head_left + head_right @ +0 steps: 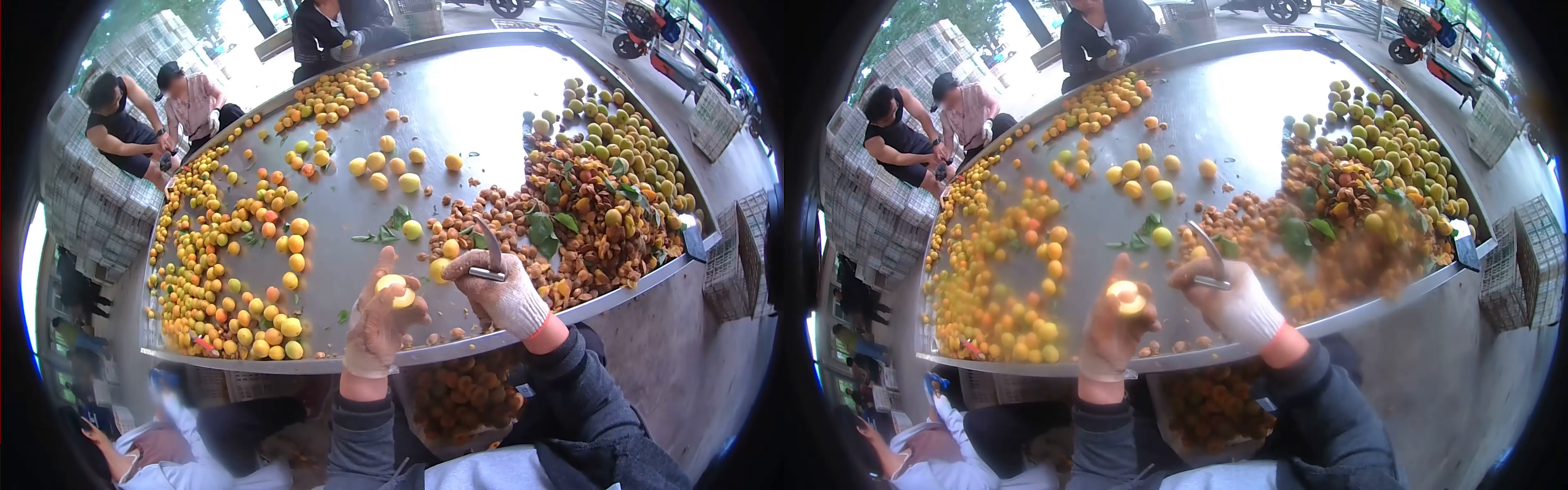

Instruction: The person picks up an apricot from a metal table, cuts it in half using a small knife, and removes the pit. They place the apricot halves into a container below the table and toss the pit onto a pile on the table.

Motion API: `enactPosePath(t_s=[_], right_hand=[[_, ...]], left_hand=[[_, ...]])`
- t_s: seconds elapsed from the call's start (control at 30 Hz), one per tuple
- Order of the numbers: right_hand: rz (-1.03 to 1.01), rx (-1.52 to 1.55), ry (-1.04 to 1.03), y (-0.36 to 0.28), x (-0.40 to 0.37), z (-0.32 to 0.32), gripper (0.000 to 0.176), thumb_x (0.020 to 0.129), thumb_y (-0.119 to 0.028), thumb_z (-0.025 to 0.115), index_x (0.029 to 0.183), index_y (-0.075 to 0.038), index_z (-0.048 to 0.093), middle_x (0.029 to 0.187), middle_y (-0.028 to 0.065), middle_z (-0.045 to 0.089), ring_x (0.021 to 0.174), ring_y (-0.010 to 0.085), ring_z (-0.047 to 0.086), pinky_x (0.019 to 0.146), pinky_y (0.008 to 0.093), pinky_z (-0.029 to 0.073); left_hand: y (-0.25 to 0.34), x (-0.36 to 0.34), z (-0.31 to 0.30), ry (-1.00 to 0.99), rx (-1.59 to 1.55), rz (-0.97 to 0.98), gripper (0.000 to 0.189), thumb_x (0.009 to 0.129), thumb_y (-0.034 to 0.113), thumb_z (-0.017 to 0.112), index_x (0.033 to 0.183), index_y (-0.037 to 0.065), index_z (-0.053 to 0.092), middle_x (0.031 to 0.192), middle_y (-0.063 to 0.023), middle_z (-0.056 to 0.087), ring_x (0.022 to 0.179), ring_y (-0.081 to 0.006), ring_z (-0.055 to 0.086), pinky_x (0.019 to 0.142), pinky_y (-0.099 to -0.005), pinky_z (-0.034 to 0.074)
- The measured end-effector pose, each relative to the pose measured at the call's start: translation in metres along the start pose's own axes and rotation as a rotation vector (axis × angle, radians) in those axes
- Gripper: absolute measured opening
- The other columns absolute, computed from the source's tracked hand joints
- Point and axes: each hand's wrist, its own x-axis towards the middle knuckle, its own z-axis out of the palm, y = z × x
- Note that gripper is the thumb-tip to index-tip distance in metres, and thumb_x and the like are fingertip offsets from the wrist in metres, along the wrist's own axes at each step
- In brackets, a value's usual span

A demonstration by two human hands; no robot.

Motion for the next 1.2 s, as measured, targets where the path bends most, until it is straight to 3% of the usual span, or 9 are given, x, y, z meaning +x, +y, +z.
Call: enactPosePath(t_s=[0.13, 0.33, 0.53, 0.6, 0.9, 1.0, 1.03, 1.1, 1.2], right_hand=[[0.026, 0.415, 0.168, -0.002, 0.0, 0.002, 0.017, 0.084, 0.0, 0.054, 0.099, -0.004, 0.064, 0.056, -0.0009, 0.046, 0.04, 0.0067, 0.036, 0.038, 0.0225, 0.026], [-0.028, 0.743, 0.301, 0.006, 0.006, -0.004, 0.016, 0.087, -0.002, 0.054, 0.101, -0.004, 0.061, 0.061, -0.0028, 0.039, 0.042, 0.0069, 0.031, 0.04, 0.023, 0.023], [-0.122, 0.9, 0.37, 0.014, 0.015, -0.006, 0.018, 0.089, -0.004, 0.051, 0.104, -0.007, 0.061, 0.06, -0.0031, 0.035, 0.041, 0.0075, 0.03, 0.039, 0.0235, 0.024], [-0.161, 0.984, 0.357, 0.017, 0.017, -0.008, 0.018, 0.09, -0.006, 0.05, 0.104, -0.009, 0.061, 0.06, -0.0029, 0.034, 0.041, 0.0079, 0.029, 0.039, 0.0241, 0.024], [-0.197, 0.813, 0.392, 0.004, 0.004, 0.015, 0.016, 0.09, -0.002, 0.051, 0.103, -0.006, 0.059, 0.06, -0.0016, 0.04, 0.042, 0.0076, 0.033, 0.039, 0.0247, 0.026], [-0.374, 0.536, 0.289, 0.007, -0.004, 0.015, 0.022, 0.085, 0.008, 0.056, 0.103, -0.001, 0.066, 0.088, 0.0039, 0.064, 0.077, 0.0111, 0.059, 0.067, 0.0224, 0.047], [-0.373, 0.538, 0.289, 0.01, -0.002, 0.017, 0.022, 0.085, 0.008, 0.056, 0.103, -0.001, 0.066, 0.088, 0.0039, 0.064, 0.077, 0.0111, 0.059, 0.067, 0.0224, 0.047], [-0.689, 0.134, 0.216, 0.014, 0.003, 0.022, 0.023, 0.083, 0.01, 0.057, 0.101, 0.0, 0.066, 0.088, 0.0035, 0.064, 0.077, 0.0121, 0.06, 0.068, 0.0248, 0.048], [-0.416, 0.244, 0.18, 0.003, 0.006, 0.019, 0.022, 0.083, 0.008, 0.056, 0.101, -0.001, 0.067, 0.083, 0.0021, 0.063, 0.073, 0.0147, 0.06, 0.066, 0.026, 0.049]], left_hand=[[0.003, -0.002, 0.001, -0.036, 0.018, -0.091, 0.058, 0.093, 0.035, 0.06, 0.138, 0.003, 0.042, 0.112, -0.0176, 0.061, 0.083, -0.0244, 0.067, 0.064, -0.0324, 0.056], [-0.013, 0.002, 0.016, 0.063, -0.076, -0.176, 0.06, 0.093, 0.045, 0.057, 0.131, -0.001, 0.049, 0.109, -0.0203, 0.062, 0.08, -0.0229, 0.067, 0.063, -0.0301, 0.056], [-0.023, 0.002, 0.016, 0.123, -0.117, -0.257, 0.062, 0.091, 0.055, 0.054, 0.125, 0.003, 0.055, 0.091, -0.0128, 0.066, 0.072, -0.0164, 0.065, 0.056, -0.0198, 0.051], [-0.029, -0.001, 0.023, 0.219, 0.182, -0.31, 0.062, 0.093, 0.058, 0.048, 0.12, 0.003, 0.057, 0.077, -0.0094, 0.061, 0.057, -0.0122, 0.053, 0.051, -0.0189, 0.043], [-0.033, -0.003, 0.042, 0.229, 0.372, -0.355, 0.064, 0.091, 0.063, 0.048, 0.112, 0.003, 0.058, 0.073, -0.0062, 0.061, 0.053, -0.0094, 0.055, 0.044, -0.0196, 0.041], [-0.032, -0.005, 0.053, 0.328, 0.442, -0.331, 0.056, 0.093, 0.058, 0.049, 0.105, 0.004, 0.06, 0.07, -0.0044, 0.059, 0.049, -0.0095, 0.053, 0.042, -0.0212, 0.04], [-0.037, -0.005, 0.048, 0.329, 0.443, -0.332, 0.056, 0.093, 0.058, 0.049, 0.105, 0.004, 0.06, 0.07, -0.0044, 0.059, 0.049, -0.0095, 0.053, 0.042, -0.0212, 0.04], [-0.053, -0.007, 0.028, 0.241, 0.672, -0.086, 0.046, 0.097, 0.049, 0.049, 0.099, 0.005, 0.061, 0.069, -0.0022, 0.058, 0.047, -0.0078, 0.051, 0.042, -0.0208, 0.04], [-0.066, -0.01, 0.012, 0.18, 0.727, 0.006, 0.04, 0.099, 0.043, 0.05, 0.095, 0.005, 0.061, 0.07, -0.0001, 0.058, 0.049, -0.0056, 0.051, 0.043, -0.0191, 0.04]])
